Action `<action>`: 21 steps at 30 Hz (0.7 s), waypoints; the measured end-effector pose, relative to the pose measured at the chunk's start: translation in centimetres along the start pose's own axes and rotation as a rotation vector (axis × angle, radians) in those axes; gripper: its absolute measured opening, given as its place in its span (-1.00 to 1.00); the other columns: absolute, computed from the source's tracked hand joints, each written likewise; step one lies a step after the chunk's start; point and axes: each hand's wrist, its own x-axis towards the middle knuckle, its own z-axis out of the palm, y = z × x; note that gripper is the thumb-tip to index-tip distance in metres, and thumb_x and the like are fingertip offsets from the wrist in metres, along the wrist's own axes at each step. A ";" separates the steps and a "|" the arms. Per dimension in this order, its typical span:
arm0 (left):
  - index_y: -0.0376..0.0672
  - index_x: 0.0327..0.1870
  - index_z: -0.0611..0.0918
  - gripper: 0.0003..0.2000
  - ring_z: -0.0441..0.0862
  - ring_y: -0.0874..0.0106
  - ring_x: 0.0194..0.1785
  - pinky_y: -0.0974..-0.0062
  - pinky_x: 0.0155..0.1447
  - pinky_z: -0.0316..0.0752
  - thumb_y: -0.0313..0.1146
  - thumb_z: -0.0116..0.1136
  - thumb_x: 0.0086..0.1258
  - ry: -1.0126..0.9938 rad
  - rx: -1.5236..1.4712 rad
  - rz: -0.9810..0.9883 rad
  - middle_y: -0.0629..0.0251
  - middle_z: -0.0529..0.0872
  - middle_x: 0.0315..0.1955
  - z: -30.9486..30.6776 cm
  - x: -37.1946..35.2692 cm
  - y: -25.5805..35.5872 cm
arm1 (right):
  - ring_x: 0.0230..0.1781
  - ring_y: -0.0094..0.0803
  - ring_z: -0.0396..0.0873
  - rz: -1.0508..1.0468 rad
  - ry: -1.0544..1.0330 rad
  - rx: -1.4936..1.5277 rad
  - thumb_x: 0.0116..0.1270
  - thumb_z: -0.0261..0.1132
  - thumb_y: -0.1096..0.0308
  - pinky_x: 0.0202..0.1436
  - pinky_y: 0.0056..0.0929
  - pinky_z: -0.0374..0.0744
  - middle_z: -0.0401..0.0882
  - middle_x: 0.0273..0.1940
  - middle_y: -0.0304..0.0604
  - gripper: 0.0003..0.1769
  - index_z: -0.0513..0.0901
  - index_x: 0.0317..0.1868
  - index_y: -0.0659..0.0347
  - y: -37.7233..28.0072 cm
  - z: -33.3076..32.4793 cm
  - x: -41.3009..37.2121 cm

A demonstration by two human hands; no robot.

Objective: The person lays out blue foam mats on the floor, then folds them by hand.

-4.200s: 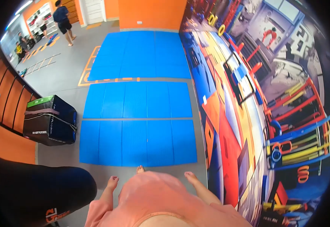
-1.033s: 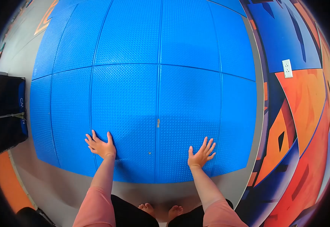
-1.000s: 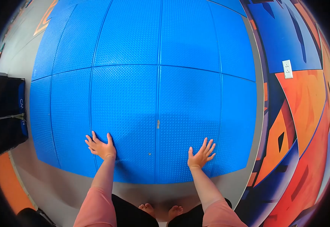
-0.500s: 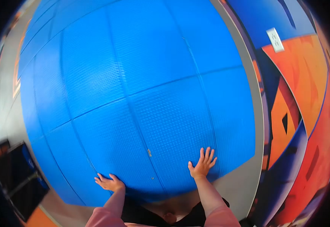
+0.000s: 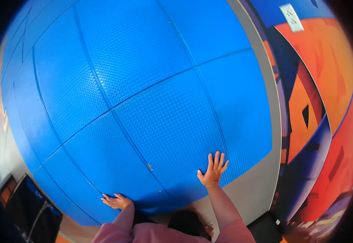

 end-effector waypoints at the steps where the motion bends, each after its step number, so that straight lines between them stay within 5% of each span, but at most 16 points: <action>1: -0.06 0.61 0.27 -0.30 0.10 -0.08 0.63 -0.19 0.56 0.07 0.17 -0.15 0.56 0.009 0.001 -0.032 -0.06 0.17 0.60 0.0 -0.3 -0.2 | 0.66 0.30 -0.08 -0.019 0.020 -0.030 0.12 0.29 -0.21 0.54 0.55 -0.21 0.07 0.63 0.16 0.03 0.30 0.56 0.12 -0.1 0.0 0.1; 4: -0.11 0.60 0.27 -0.28 0.09 -0.13 0.63 -0.22 0.55 0.07 0.15 -0.12 0.55 0.029 -0.038 -0.071 -0.11 0.16 0.60 -1.4 -1.1 -0.5 | 0.66 0.31 -0.09 -0.028 0.038 -0.040 0.22 0.20 -0.23 0.56 0.52 -0.22 0.06 0.63 0.19 -0.01 0.27 0.57 0.16 -0.6 -0.1 0.3; 5: -0.14 0.60 0.26 -0.29 0.05 -0.12 0.64 -0.20 0.57 0.03 -0.03 0.00 0.46 -0.041 -0.041 -0.140 -0.14 0.14 0.60 -2.1 -1.1 0.2 | 0.67 0.31 -0.12 -0.044 0.034 -0.078 0.32 0.09 -0.25 0.58 0.47 -0.22 0.03 0.64 0.22 -0.03 0.23 0.59 0.21 -0.9 -0.2 0.4; 8: -0.15 0.60 0.26 -0.28 0.01 -0.10 0.66 -0.18 0.58 -0.03 -0.12 0.04 0.40 -0.037 -0.053 -0.148 -0.13 0.14 0.60 -2.3 -0.9 0.5 | 0.68 0.29 -0.15 -0.077 0.052 -0.045 0.43 -0.03 -0.27 0.59 0.43 -0.26 0.00 0.64 0.23 -0.06 0.19 0.60 0.25 -1.9 -0.8 0.6; 21: -0.18 0.62 0.19 -0.18 -0.09 -0.11 0.69 -0.17 0.60 -0.13 -0.30 0.14 0.26 -0.113 -0.096 -0.207 -0.10 0.04 0.64 -3.5 -0.3 1.1 | 0.70 0.24 -0.20 -0.080 0.040 -0.126 0.52 -0.17 -0.28 0.60 0.38 -0.30 -0.08 0.66 0.23 -0.07 0.08 0.64 0.25 -2.5 -0.4 0.1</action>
